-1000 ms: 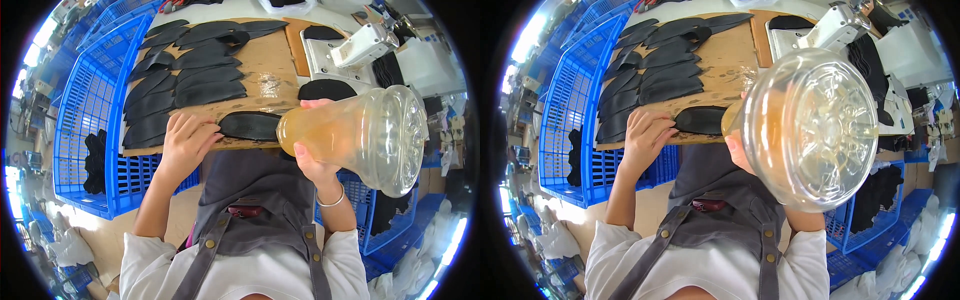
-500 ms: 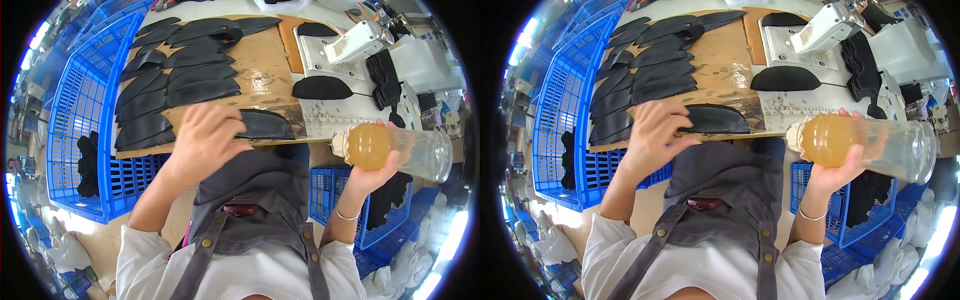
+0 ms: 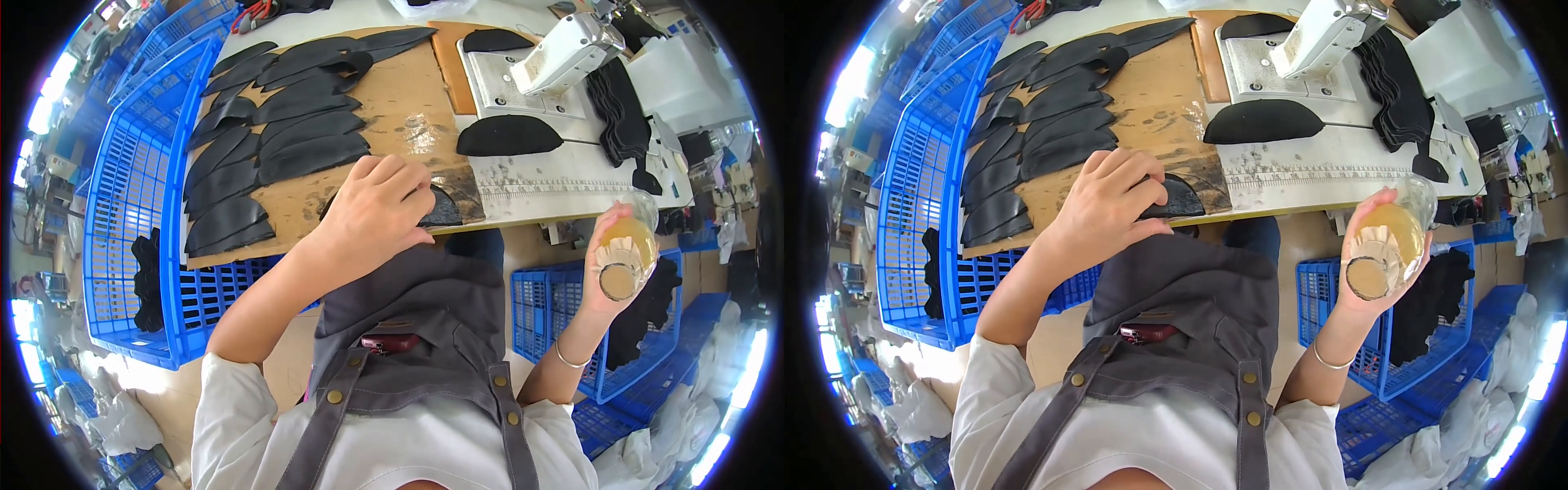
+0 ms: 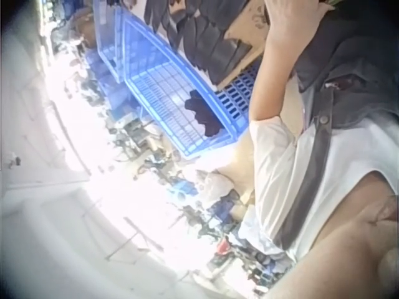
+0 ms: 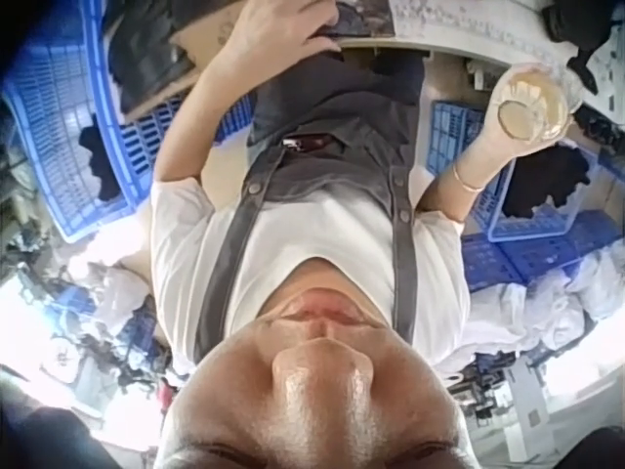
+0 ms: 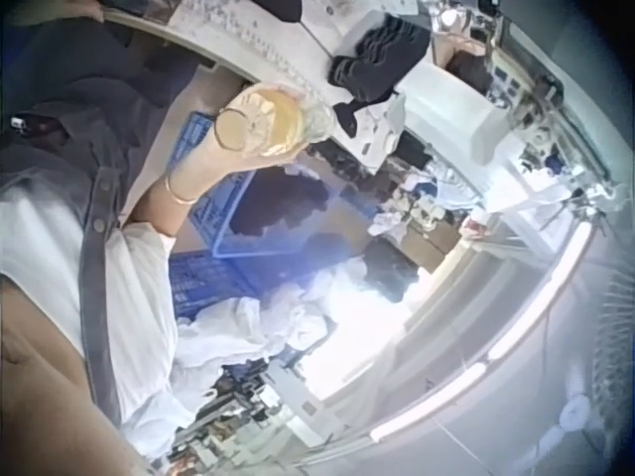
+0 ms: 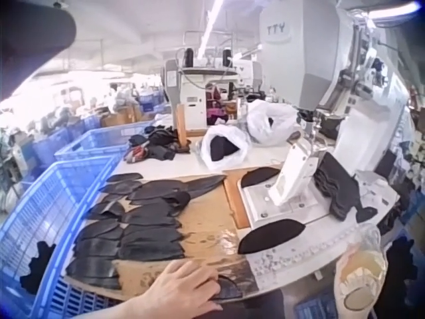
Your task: Applying glue to multiple small black shoe components arranged on a wooden board using a plastic glue bottle with a brush applicator.
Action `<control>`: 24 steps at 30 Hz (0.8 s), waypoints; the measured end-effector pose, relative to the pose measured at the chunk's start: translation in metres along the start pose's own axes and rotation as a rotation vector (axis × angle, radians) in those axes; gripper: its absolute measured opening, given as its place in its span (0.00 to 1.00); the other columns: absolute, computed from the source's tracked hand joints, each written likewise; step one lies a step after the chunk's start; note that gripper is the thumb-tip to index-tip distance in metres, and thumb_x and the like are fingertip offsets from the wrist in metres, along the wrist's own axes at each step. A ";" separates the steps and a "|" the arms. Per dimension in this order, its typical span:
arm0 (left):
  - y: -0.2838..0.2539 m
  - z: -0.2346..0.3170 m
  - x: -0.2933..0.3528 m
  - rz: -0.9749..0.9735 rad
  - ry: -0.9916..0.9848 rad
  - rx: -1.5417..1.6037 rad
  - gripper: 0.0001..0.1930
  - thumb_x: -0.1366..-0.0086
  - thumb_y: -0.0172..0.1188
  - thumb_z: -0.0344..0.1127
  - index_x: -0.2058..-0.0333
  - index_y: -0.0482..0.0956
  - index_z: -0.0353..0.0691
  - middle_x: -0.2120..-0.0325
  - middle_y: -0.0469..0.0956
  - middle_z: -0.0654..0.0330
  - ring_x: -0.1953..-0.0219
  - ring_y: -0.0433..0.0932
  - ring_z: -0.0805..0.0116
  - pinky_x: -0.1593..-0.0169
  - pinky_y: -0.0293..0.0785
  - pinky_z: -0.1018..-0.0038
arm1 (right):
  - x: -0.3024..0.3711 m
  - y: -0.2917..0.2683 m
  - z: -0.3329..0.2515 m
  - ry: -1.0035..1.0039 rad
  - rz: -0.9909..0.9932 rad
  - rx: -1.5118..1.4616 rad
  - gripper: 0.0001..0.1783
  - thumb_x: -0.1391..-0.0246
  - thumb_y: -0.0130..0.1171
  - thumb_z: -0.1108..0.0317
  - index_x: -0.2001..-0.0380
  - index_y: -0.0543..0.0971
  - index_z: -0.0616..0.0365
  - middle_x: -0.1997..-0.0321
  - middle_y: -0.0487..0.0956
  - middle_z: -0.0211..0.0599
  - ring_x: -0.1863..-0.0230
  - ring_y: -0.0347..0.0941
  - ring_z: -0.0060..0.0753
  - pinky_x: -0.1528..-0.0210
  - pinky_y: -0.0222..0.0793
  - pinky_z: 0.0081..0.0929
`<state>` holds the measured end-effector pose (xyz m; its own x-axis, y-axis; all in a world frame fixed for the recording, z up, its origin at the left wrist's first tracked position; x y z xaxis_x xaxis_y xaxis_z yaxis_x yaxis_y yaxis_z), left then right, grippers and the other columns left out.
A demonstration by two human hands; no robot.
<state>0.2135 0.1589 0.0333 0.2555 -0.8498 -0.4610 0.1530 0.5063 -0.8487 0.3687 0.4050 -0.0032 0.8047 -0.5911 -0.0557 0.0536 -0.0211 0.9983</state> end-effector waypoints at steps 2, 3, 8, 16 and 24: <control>0.001 -0.002 -0.001 0.012 -0.010 0.005 0.15 0.61 0.68 0.34 0.74 0.72 0.42 0.66 0.69 0.64 0.62 0.67 0.65 0.59 0.62 0.70 | -0.001 -0.004 0.005 0.049 0.009 0.023 0.33 0.50 0.57 0.59 0.46 0.60 0.65 0.47 0.66 0.46 0.45 0.62 0.39 0.39 0.57 0.40; 0.001 -0.004 -0.002 0.027 -0.024 0.010 0.14 0.60 0.68 0.34 0.74 0.72 0.42 0.66 0.69 0.65 0.62 0.67 0.66 0.59 0.62 0.70 | -0.002 -0.004 0.006 0.048 0.007 0.021 0.33 0.50 0.57 0.59 0.46 0.60 0.65 0.47 0.66 0.46 0.45 0.62 0.39 0.39 0.57 0.40; 0.003 -0.011 0.002 0.091 -0.064 0.024 0.10 0.56 0.66 0.30 0.77 0.72 0.42 0.68 0.69 0.65 0.64 0.68 0.66 0.60 0.62 0.70 | -0.001 -0.005 0.022 0.093 0.043 0.159 0.31 0.48 0.53 0.55 0.46 0.62 0.62 0.48 0.68 0.45 0.46 0.64 0.40 0.41 0.58 0.42; -0.018 -0.036 0.024 0.472 -0.507 0.427 0.06 0.52 0.61 0.24 0.77 0.72 0.37 0.75 0.69 0.59 0.73 0.69 0.66 0.71 0.64 0.75 | -0.038 0.040 0.110 0.646 -0.100 0.769 0.28 0.43 0.44 0.51 0.47 0.64 0.61 0.57 0.74 0.51 0.60 0.74 0.45 0.63 0.75 0.42; -0.086 -0.074 0.077 1.068 -0.607 0.737 0.03 0.38 0.56 0.29 0.68 0.73 0.37 0.74 0.70 0.70 0.71 0.64 0.86 0.67 0.60 0.89 | -0.096 0.067 0.225 0.758 -0.402 1.016 0.32 0.43 0.43 0.50 0.45 0.62 0.66 0.50 0.71 0.53 0.60 0.75 0.37 0.62 0.76 0.32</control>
<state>0.1491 0.0390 0.0509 0.8941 0.0772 -0.4411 0.0346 0.9702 0.2399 0.1620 0.2794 0.0719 0.9829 0.1836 -0.0112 0.1681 -0.8721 0.4596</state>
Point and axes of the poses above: each hand's wrist, its own x-axis away from the middle knuckle, its own y-axis out of the palm, z = x × y, the point moved 5 cm from there along -x, towards the middle knuckle
